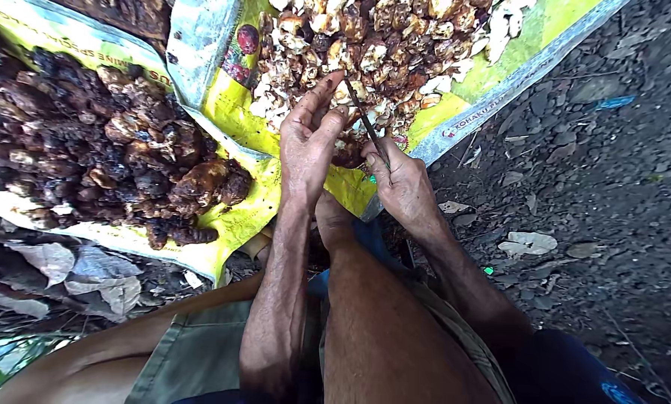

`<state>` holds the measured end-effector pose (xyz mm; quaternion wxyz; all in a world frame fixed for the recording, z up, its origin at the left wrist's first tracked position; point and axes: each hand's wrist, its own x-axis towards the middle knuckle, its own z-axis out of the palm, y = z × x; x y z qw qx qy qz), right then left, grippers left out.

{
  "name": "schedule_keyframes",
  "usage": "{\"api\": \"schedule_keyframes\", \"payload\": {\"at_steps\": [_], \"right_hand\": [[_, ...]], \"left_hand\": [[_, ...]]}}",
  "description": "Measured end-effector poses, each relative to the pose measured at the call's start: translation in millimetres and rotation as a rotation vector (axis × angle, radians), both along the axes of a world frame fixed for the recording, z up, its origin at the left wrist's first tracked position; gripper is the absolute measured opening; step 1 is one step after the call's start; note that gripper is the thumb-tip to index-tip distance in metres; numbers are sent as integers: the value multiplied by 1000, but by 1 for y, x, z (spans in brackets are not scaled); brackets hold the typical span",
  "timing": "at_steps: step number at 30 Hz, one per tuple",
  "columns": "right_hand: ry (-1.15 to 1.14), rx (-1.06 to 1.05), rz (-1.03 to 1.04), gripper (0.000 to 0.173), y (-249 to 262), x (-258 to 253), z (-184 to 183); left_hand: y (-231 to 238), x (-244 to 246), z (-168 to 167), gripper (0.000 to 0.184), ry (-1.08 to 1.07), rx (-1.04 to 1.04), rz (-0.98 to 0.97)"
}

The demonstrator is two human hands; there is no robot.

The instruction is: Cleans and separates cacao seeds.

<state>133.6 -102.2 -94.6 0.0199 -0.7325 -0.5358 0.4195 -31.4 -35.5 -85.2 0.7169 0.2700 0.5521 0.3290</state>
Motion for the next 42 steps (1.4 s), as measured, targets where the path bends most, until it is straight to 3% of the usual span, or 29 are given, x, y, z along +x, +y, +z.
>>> {"api": "schedule_keyframes", "payload": {"at_steps": [4, 10, 13, 20, 26, 38, 42], "right_hand": [[-55, -16, 84, 28, 4, 5, -1], [-70, 7, 110, 27, 11, 11, 1], [-50, -8, 121, 26, 14, 11, 2], [13, 6, 78, 27, 11, 9, 0], [36, 10, 70, 26, 11, 9, -1], [41, 1, 137, 24, 8, 15, 0], [-3, -5, 155, 27, 8, 11, -2]], "left_hand": [[13, -2, -36, 43, -208, -57, 103], [19, -14, -27, 56, -255, -179, 35], [8, -11, -10, 56, -174, -253, -25], [6, -8, -20, 18, -173, -161, -43], [13, -7, -39, 42, -198, -56, -34], [9, -10, -24, 41, -180, -49, -44], [13, -12, -42, 40, -247, -19, -38]]}}
